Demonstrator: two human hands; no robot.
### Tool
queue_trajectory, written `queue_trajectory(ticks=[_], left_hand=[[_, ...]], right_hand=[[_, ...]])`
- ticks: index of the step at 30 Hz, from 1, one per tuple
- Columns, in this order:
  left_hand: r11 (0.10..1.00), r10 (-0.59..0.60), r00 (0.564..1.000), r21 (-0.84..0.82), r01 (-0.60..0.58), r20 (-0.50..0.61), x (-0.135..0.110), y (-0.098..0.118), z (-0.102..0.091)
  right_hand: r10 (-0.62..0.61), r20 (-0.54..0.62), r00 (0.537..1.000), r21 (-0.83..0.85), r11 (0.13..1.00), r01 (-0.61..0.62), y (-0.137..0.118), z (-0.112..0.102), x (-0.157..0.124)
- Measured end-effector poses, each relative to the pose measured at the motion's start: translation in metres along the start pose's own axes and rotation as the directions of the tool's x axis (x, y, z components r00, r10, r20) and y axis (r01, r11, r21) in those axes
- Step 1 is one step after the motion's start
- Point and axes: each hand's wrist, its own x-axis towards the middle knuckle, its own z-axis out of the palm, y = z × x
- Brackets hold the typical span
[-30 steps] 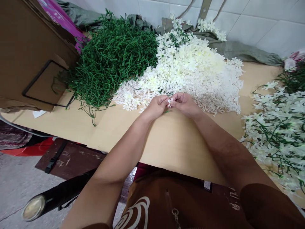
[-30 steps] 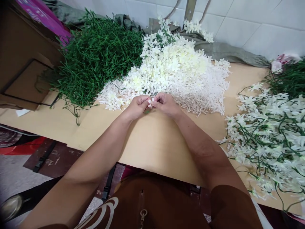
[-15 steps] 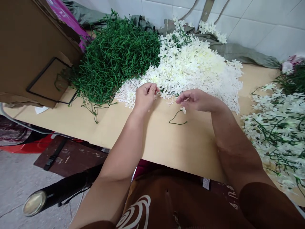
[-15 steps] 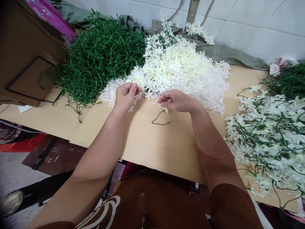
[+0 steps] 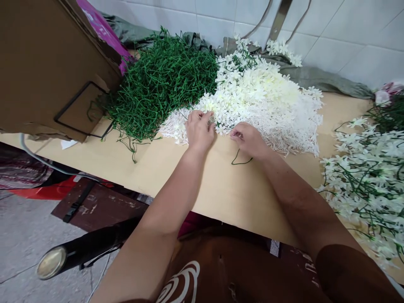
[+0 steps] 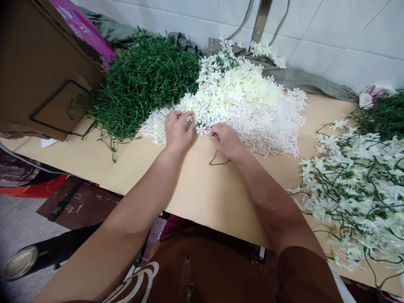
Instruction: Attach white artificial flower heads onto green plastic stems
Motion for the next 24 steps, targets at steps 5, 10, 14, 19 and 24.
queue_trajectory(ticks=[5, 10, 14, 19, 24], left_hand=[[0.994, 0.081, 0.997, 0.072, -0.082, 0.012, 0.009, 0.007, 0.003], [0.991, 0.125, 0.992, 0.042, -0.126, 0.007, 0.01, 0.008, 0.004], [0.991, 0.134, 0.989, 0.016, -0.135, 0.058, 0.01, 0.007, 0.004], [0.992, 0.063, 0.997, -0.106, -0.066, -0.035, 0.014, 0.01, -0.002], [0.795, -0.15, 0.988, -0.589, 0.149, 0.047, 0.015, 0.026, -0.005]], right_hand=[[0.209, -0.192, 0.959, 0.334, 0.933, -0.136, -0.002, -0.006, 0.002], [0.285, -0.172, 0.943, 0.514, 0.843, -0.161, 0.001, -0.008, 0.006], [0.32, -0.091, 0.943, 0.61, 0.766, -0.202, 0.005, -0.008, 0.009], [0.344, -0.05, 0.938, 0.676, 0.703, -0.222, 0.002, -0.011, 0.008], [0.347, -0.153, 0.925, 0.699, 0.7, -0.147, 0.002, -0.017, 0.009]])
